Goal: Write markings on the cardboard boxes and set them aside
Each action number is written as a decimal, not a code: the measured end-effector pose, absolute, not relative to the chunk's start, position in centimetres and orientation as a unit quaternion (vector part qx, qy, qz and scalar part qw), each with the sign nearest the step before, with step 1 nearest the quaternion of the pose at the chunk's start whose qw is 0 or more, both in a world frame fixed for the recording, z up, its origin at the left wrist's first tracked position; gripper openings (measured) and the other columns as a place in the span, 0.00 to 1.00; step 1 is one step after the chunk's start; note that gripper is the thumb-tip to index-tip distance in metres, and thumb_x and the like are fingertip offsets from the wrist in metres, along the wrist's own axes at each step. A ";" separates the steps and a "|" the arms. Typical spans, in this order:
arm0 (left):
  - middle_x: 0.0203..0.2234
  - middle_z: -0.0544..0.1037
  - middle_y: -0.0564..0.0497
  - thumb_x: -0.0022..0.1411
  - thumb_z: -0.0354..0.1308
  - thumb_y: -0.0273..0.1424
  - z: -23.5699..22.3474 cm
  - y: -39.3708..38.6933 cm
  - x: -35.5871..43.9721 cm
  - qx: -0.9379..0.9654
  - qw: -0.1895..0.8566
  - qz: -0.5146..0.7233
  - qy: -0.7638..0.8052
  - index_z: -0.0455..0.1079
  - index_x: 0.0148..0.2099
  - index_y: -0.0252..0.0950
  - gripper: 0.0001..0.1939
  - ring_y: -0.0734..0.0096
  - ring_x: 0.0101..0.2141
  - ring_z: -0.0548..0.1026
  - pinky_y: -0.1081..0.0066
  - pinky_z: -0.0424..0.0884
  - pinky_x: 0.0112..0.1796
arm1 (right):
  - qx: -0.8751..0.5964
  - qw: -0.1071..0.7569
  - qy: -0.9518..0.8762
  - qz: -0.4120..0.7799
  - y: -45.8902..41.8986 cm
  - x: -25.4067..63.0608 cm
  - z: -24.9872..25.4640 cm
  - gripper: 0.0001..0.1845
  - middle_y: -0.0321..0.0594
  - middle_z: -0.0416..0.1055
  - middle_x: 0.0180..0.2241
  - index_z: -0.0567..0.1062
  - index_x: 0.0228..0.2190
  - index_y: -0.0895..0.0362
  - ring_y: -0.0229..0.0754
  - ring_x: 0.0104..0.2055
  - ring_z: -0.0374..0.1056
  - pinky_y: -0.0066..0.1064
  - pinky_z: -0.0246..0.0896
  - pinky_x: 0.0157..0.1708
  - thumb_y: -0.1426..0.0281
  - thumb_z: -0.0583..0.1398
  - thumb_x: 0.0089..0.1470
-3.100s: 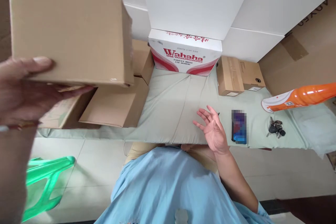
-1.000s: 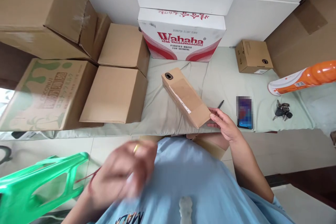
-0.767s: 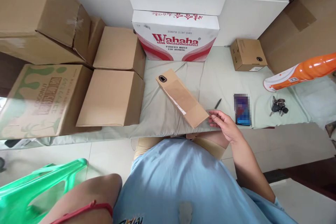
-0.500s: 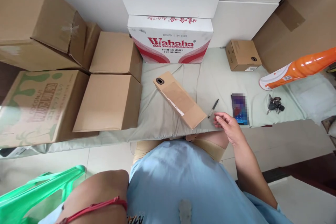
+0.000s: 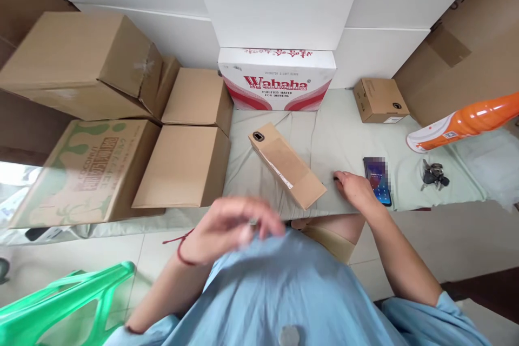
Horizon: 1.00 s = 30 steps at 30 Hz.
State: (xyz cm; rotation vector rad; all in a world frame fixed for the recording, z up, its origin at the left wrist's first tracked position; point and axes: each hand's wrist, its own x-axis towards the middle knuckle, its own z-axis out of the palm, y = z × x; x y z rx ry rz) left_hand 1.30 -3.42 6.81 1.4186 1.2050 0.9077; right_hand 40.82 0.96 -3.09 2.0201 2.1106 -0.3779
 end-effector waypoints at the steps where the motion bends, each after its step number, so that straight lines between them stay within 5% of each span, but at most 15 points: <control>1: 0.37 0.85 0.40 0.65 0.66 0.57 4.8 -1.2 2.5 0.567 0.515 0.393 0.509 0.82 0.44 0.39 0.25 0.54 0.38 0.82 0.58 0.80 0.38 | 0.679 0.102 0.717 -0.123 1.2 40.8 -3.0 0.12 0.45 0.84 0.39 0.82 0.44 0.53 0.50 0.37 0.79 0.35 0.53 0.32 0.70 0.58 0.68; 5: 0.40 0.83 0.43 0.64 0.64 0.45 -3.0 4.5 5.1 0.448 0.460 0.492 0.588 0.76 0.47 0.37 0.17 0.61 0.40 0.81 0.62 0.79 0.43 | 0.688 0.103 0.714 -0.087 1.3 41.4 -2.0 0.06 0.47 0.84 0.36 0.79 0.40 0.54 0.50 0.33 0.78 0.35 0.52 0.32 0.70 0.61 0.63; 7: 0.48 0.83 0.41 0.63 0.62 0.41 -5.7 6.0 5.1 0.435 0.434 0.508 0.604 0.74 0.50 0.38 0.17 0.58 0.48 0.81 0.57 0.78 0.52 | 0.717 0.034 0.694 -0.049 1.0 41.8 -1.1 0.06 0.47 0.83 0.34 0.77 0.40 0.55 0.50 0.33 0.77 0.35 0.54 0.32 0.69 0.60 0.62; 12: 0.71 0.70 0.40 0.58 0.64 0.32 -8.1 9.8 5.1 0.460 0.406 0.522 0.593 0.66 0.69 0.43 0.36 0.50 0.71 0.67 0.49 0.65 0.69 | 0.754 -0.435 0.491 -0.028 -0.3 40.2 1.5 0.07 0.30 0.67 0.22 0.70 0.35 0.51 0.39 0.23 0.63 0.32 0.58 0.29 0.64 0.62 0.56; 16: 0.66 0.77 0.40 0.60 0.62 0.32 -8.0 11.1 6.4 0.535 0.462 0.477 0.523 0.71 0.66 0.42 0.31 0.50 0.69 0.72 0.49 0.71 0.66 | 0.649 -0.657 0.305 -0.234 -0.9 36.5 2.3 0.11 0.32 0.71 0.27 0.73 0.41 0.51 0.36 0.23 0.60 0.29 0.51 0.24 0.59 0.60 0.59; 19: 0.56 0.83 0.41 0.63 0.63 0.36 -7.8 8.5 7.1 0.550 0.464 0.451 0.529 0.75 0.57 0.40 0.20 0.49 0.60 0.79 0.48 0.75 0.61 | 0.626 -0.649 0.293 -0.318 -1.4 34.4 1.7 0.16 0.37 0.78 0.36 0.76 0.46 0.51 0.37 0.29 0.66 0.30 0.61 0.29 0.57 0.65 0.60; 24: 0.60 0.76 0.41 0.66 0.65 0.39 -7.6 1.8 6.5 0.547 0.433 0.445 0.560 0.72 0.62 0.42 0.24 0.51 0.63 0.75 0.51 0.77 0.59 | 0.661 -0.614 0.370 -0.222 -1.6 33.8 0.4 0.15 0.39 0.78 0.39 0.79 0.46 0.51 0.43 0.41 0.73 0.36 0.68 0.45 0.57 0.68 0.62; 30: 0.54 0.78 0.41 0.69 0.64 0.51 -8.0 -0.2 4.9 0.489 0.452 0.435 0.606 0.73 0.58 0.41 0.24 0.53 0.55 0.80 0.56 0.82 0.50 | 0.667 -0.613 0.353 -0.234 -1.8 35.5 1.3 0.20 0.41 0.82 0.37 0.78 0.49 0.52 0.43 0.34 0.76 0.40 0.72 0.42 0.50 0.60 0.70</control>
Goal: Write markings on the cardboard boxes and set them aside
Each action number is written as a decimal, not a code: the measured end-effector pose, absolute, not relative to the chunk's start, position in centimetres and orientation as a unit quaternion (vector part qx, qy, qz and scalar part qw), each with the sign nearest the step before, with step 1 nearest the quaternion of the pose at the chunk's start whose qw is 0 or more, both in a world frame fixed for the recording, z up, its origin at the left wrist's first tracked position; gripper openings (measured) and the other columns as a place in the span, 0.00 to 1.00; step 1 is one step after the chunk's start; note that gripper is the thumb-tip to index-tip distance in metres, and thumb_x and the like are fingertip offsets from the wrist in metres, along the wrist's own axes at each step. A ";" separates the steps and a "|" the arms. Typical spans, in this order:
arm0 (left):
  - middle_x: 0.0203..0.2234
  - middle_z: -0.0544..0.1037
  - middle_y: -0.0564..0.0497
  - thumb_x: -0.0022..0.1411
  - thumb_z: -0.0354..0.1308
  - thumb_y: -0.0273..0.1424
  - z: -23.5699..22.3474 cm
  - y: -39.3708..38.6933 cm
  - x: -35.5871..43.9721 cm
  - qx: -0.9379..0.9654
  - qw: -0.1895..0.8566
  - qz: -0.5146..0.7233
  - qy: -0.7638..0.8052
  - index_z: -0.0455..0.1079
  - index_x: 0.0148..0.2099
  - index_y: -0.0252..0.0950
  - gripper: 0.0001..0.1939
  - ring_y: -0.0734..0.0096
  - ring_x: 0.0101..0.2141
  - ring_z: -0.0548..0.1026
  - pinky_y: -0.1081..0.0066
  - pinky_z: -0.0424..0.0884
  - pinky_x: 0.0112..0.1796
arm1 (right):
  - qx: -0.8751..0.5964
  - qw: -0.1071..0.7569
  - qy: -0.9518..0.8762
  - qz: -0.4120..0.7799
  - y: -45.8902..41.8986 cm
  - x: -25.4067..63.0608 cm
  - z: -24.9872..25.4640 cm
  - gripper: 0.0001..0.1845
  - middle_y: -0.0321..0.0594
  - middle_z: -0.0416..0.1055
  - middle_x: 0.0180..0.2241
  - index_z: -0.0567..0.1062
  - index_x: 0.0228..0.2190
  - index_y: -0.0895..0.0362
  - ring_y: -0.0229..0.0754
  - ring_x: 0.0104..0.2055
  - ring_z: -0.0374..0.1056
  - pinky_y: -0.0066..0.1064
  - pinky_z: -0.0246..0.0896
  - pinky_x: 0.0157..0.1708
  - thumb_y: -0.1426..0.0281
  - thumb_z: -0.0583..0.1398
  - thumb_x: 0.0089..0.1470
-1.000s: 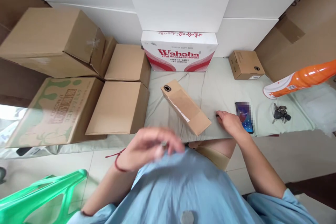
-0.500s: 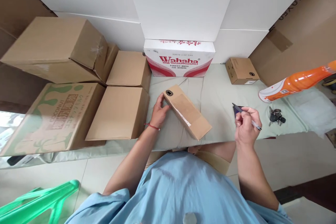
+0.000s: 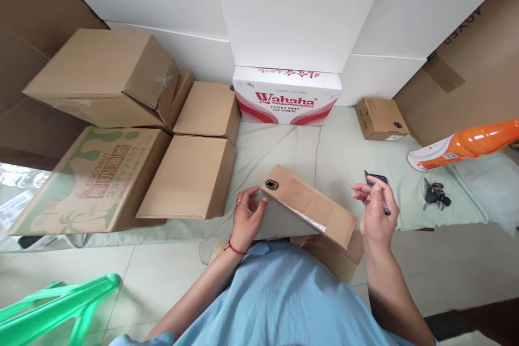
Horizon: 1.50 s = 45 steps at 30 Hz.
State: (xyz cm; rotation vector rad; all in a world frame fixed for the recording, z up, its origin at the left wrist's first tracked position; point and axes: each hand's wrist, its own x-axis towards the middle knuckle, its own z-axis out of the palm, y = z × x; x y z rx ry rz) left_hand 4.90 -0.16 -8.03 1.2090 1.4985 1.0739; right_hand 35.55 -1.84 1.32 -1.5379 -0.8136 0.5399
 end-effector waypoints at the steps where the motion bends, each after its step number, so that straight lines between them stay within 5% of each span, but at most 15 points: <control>1: 0.50 0.80 0.41 0.70 0.64 0.53 -7.9 -0.2 4.8 0.488 0.462 0.427 0.606 0.73 0.57 0.40 0.25 0.54 0.51 0.82 0.56 0.83 0.47 | -0.679 0.592 -0.370 0.229 -2.3 35.9 1.4 0.22 0.43 0.83 0.38 0.78 0.50 0.52 0.45 0.35 0.78 0.42 0.73 0.43 0.49 0.59 0.71; 4: 0.41 0.84 0.43 0.70 0.60 0.59 -7.1 -0.4 5.3 0.495 0.524 0.388 0.574 0.75 0.51 0.39 0.28 0.55 0.40 0.85 0.57 0.84 0.41 | -0.704 0.514 -0.427 0.239 -4.3 36.3 1.3 0.22 0.46 0.85 0.42 0.79 0.51 0.51 0.49 0.40 0.82 0.46 0.76 0.48 0.48 0.59 0.72; 7: 0.56 0.84 0.37 0.71 0.58 0.62 -5.7 -0.9 6.5 0.506 0.596 0.349 0.517 0.76 0.58 0.39 0.32 0.46 0.55 0.84 0.54 0.86 0.45 | -0.698 0.450 -0.481 0.281 -6.5 35.4 0.6 0.18 0.46 0.86 0.47 0.80 0.51 0.48 0.53 0.48 0.83 0.49 0.77 0.53 0.51 0.59 0.72; 10: 0.71 0.73 0.36 0.72 0.59 0.61 -4.3 -0.9 7.9 0.520 0.628 0.341 0.468 0.69 0.72 0.41 0.39 0.43 0.70 0.71 0.49 0.82 0.58 | -0.683 0.407 -0.536 0.284 -7.9 33.6 -0.4 0.15 0.44 0.86 0.49 0.80 0.51 0.46 0.55 0.52 0.82 0.49 0.77 0.55 0.54 0.59 0.72; 17: 0.79 0.60 0.47 0.73 0.62 0.52 -2.7 -1.4 9.6 0.570 0.640 0.340 0.388 0.68 0.76 0.51 0.34 0.45 0.78 0.58 0.44 0.73 0.68 | -0.714 0.385 -0.528 0.250 -7.7 32.8 -0.8 0.18 0.47 0.84 0.48 0.76 0.51 0.46 0.57 0.50 0.82 0.52 0.78 0.51 0.50 0.59 0.69; 23: 0.80 0.57 0.46 0.71 0.66 0.38 -3.6 -2.7 10.4 0.729 0.557 0.282 0.281 0.59 0.80 0.53 0.40 0.45 0.79 0.55 0.37 0.55 0.76 | -0.766 0.281 -0.522 0.250 -7.3 34.0 0.9 0.40 0.46 0.82 0.40 0.70 0.50 0.49 0.57 0.37 0.79 0.45 0.72 0.34 0.36 0.71 0.47; 25: 0.80 0.55 0.45 0.69 0.67 0.36 -3.9 -2.6 10.6 0.746 0.556 0.265 0.253 0.59 0.81 0.51 0.42 0.45 0.79 0.53 0.39 0.54 0.76 | -0.777 0.267 -0.517 0.240 -6.9 34.2 1.4 0.38 0.46 0.81 0.43 0.69 0.44 0.48 0.57 0.40 0.78 0.43 0.70 0.35 0.37 0.72 0.44; 30: 0.76 0.64 0.37 0.74 0.63 0.50 -4.0 -1.8 10.1 0.611 0.642 0.298 0.356 0.73 0.70 0.43 0.30 0.42 0.76 0.61 0.40 0.62 0.72 | -0.792 0.329 -0.437 0.271 -5.6 35.3 2.4 0.30 0.38 0.76 0.35 0.65 0.35 0.49 0.47 0.34 0.71 0.38 0.65 0.36 0.44 0.71 0.47; 34: 0.74 0.65 0.31 0.62 0.66 0.66 -3.3 -1.8 10.1 0.412 0.748 0.317 0.413 0.64 0.74 0.42 0.50 0.34 0.72 0.66 0.40 0.74 0.63 | -0.702 0.474 -0.349 0.401 -5.3 35.5 2.7 0.32 0.36 0.76 0.35 0.65 0.35 0.50 0.43 0.34 0.70 0.34 0.66 0.35 0.42 0.73 0.47; 37: 0.72 0.68 0.32 0.54 0.73 0.65 -2.5 -2.3 11.0 0.369 0.809 0.322 0.325 0.60 0.76 0.41 0.58 0.35 0.69 0.70 0.42 0.72 0.64 | -0.662 0.488 -0.329 0.463 -5.1 34.5 1.7 0.32 0.34 0.75 0.32 0.69 0.36 0.51 0.42 0.33 0.70 0.32 0.67 0.34 0.42 0.74 0.49; 41: 0.67 0.74 0.34 0.59 0.71 0.53 -2.1 -2.3 11.1 0.414 0.699 0.369 0.451 0.59 0.75 0.35 0.51 0.38 0.67 0.72 0.44 0.69 0.67 | -0.684 0.460 -0.399 0.403 -4.6 34.1 -1.3 0.27 0.42 0.80 0.41 0.75 0.44 0.52 0.48 0.43 0.76 0.39 0.74 0.45 0.41 0.66 0.61; 45: 0.66 0.71 0.33 0.61 0.66 0.47 -2.0 -2.2 9.4 0.558 0.446 0.343 0.610 0.55 0.78 0.34 0.49 0.37 0.66 0.72 0.40 0.69 0.65 | -0.750 0.374 -0.494 0.232 -4.2 35.3 -4.8 0.35 0.58 0.78 0.58 0.74 0.57 0.55 0.61 0.61 0.75 0.57 0.71 0.62 0.40 0.59 0.66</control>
